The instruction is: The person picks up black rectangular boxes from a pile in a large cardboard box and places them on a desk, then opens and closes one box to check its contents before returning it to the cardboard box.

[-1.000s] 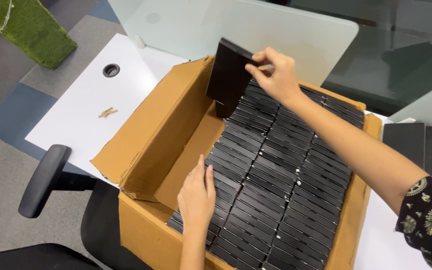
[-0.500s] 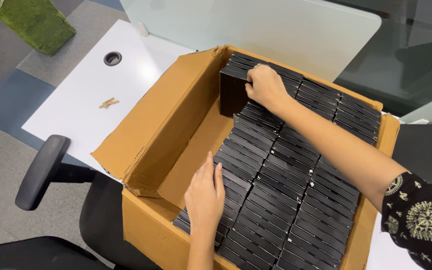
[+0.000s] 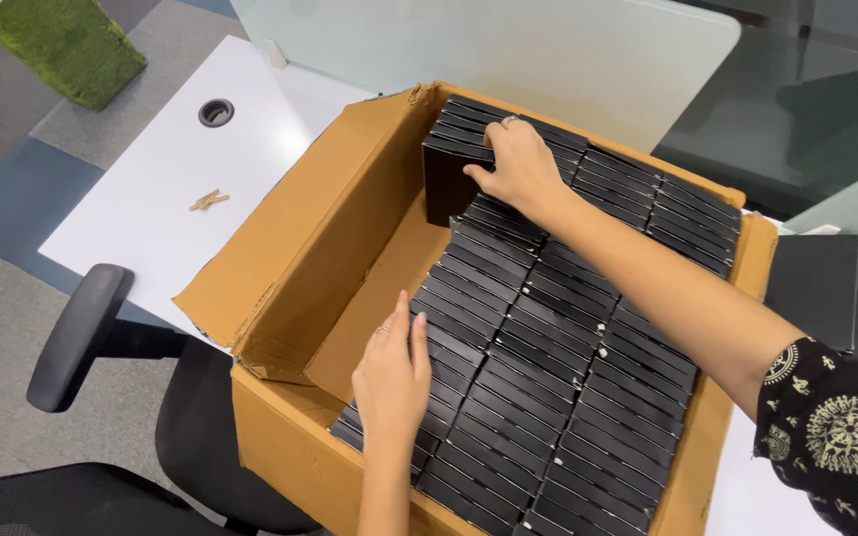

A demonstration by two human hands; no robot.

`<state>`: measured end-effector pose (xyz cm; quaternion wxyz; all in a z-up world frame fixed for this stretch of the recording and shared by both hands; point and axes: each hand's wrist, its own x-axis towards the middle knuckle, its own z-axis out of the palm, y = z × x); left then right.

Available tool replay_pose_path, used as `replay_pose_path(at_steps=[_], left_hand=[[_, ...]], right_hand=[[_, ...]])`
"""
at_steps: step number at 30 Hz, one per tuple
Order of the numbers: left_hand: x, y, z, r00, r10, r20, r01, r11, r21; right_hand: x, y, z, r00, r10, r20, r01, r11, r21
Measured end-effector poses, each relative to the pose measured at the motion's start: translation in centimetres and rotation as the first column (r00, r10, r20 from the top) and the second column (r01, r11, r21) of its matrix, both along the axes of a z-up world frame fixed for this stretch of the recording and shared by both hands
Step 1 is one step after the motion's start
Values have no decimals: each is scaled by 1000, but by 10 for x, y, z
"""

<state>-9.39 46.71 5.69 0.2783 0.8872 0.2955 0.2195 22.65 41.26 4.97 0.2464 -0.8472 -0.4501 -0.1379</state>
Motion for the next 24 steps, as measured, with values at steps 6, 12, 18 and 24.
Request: replay_pose_path(at_steps=[6,12,18,24], left_hand=[[0,-2,3,997,20,-77,-21,1000,-1],[7,-15,-3,974,198,-111,-139,907,397],[53,-88,18,998,-27,64,14,981,192],[131,-219,31,842,-524,129,498,846,191]], right_hand=[[-14,-52,14,995,-7,-101,11,999,33],[-37,-153,23,993,22,-114,-10,995,101],[-81,-279,27,931,-158,-329,226,958,179],[-88,-394,-10,883,-366,-295,430,882,192]])
